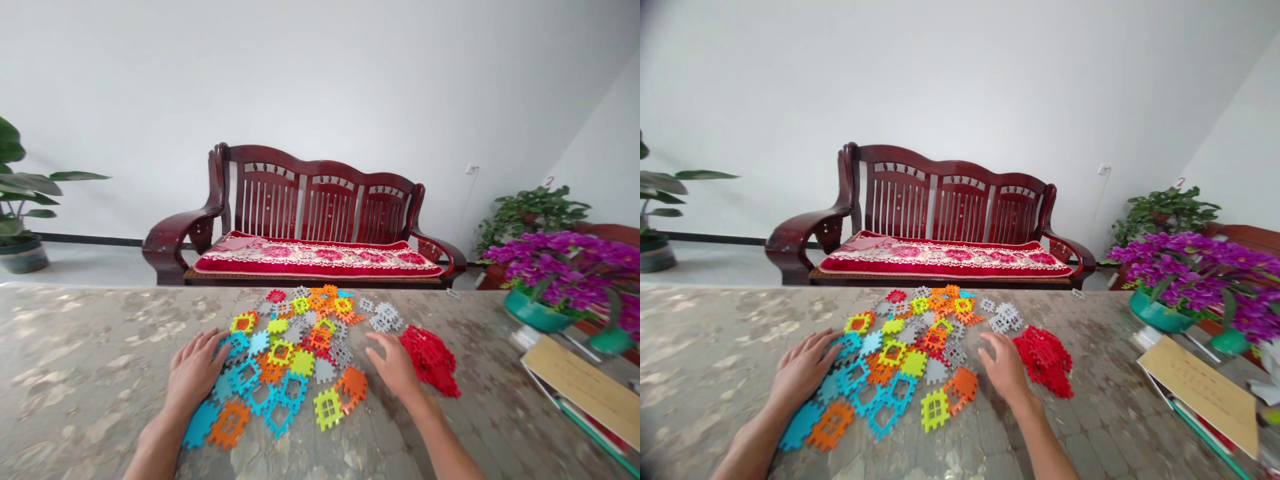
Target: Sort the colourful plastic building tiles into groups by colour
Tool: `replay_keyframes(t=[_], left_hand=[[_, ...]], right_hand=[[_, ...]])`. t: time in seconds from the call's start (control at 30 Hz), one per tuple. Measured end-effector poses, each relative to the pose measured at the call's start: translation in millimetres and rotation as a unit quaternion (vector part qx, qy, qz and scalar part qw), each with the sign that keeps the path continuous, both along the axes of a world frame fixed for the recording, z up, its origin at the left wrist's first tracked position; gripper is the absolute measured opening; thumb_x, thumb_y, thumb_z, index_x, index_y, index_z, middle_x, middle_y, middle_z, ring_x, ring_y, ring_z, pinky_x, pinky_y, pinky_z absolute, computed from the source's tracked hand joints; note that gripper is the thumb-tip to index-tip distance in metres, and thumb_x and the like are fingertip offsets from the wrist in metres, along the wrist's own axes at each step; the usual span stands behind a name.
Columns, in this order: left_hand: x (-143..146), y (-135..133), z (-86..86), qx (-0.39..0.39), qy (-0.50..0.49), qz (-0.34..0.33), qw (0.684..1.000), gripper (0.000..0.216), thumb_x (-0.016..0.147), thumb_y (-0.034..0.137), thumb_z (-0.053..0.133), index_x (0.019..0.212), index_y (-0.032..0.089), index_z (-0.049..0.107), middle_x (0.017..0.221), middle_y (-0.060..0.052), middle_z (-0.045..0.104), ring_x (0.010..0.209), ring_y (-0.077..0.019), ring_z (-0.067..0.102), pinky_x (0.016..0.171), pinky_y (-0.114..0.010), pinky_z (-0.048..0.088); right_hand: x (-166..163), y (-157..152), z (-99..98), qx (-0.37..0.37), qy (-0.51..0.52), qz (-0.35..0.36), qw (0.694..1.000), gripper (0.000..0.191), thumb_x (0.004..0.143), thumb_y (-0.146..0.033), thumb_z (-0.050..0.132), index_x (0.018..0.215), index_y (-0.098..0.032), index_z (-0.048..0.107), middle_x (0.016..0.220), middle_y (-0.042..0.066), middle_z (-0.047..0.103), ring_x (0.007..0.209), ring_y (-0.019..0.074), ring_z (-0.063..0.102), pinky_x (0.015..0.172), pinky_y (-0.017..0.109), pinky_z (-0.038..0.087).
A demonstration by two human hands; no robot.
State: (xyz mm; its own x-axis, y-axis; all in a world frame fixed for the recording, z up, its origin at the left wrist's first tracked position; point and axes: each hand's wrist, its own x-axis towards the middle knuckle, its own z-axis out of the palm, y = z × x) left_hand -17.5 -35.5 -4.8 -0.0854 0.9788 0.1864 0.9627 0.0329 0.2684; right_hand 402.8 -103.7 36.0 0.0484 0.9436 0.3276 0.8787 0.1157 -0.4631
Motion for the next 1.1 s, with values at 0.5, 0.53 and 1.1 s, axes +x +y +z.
replay_keyframes(t=[0.5,0.53,1.1], left_hand=[[-5.3,2.2,-9.2,-0.007,0.009,0.004,1.0,0.047,0.093,0.044,0.034,0.129,0.031,0.062,0.144,0.0,0.055,0.139,-0.0236,0.04,0.114,-0.042,0.028],[-5.7,2.2,-9.8,-0.008,0.012,0.005,1.0,0.047,0.093,0.044,0.034,0.129,0.032,0.061,0.144,0.0,0.055,0.139,-0.0234,0.04,0.114,-0.041,0.028],[-4.6,1.5,-6.5,-0.005,0.017,-0.002,1.0,0.049,0.095,0.043,0.03,0.131,0.028,0.061,0.144,-0.003,0.055,0.139,-0.0261,0.041,0.115,-0.044,0.029]], right_hand=[[21.6,152.0,19.6,-0.19,-0.263,-0.073,0.943,0.039,0.077,-0.019,0.06,0.116,-0.021,0.065,0.113,0.012,0.07,0.113,0.0271,0.058,0.096,0.039,0.036],[23.0,152.0,18.4,-0.188,-0.265,-0.069,0.943,0.038,0.078,-0.02,0.059,0.116,-0.021,0.065,0.113,0.012,0.07,0.113,0.0265,0.058,0.096,0.039,0.036],[90.7,113.8,35.9,-0.13,-0.122,-0.122,0.976,0.054,0.078,-0.034,0.061,0.129,-0.017,0.059,0.118,0.012,0.069,0.106,0.0279,0.065,0.087,0.036,0.047]])
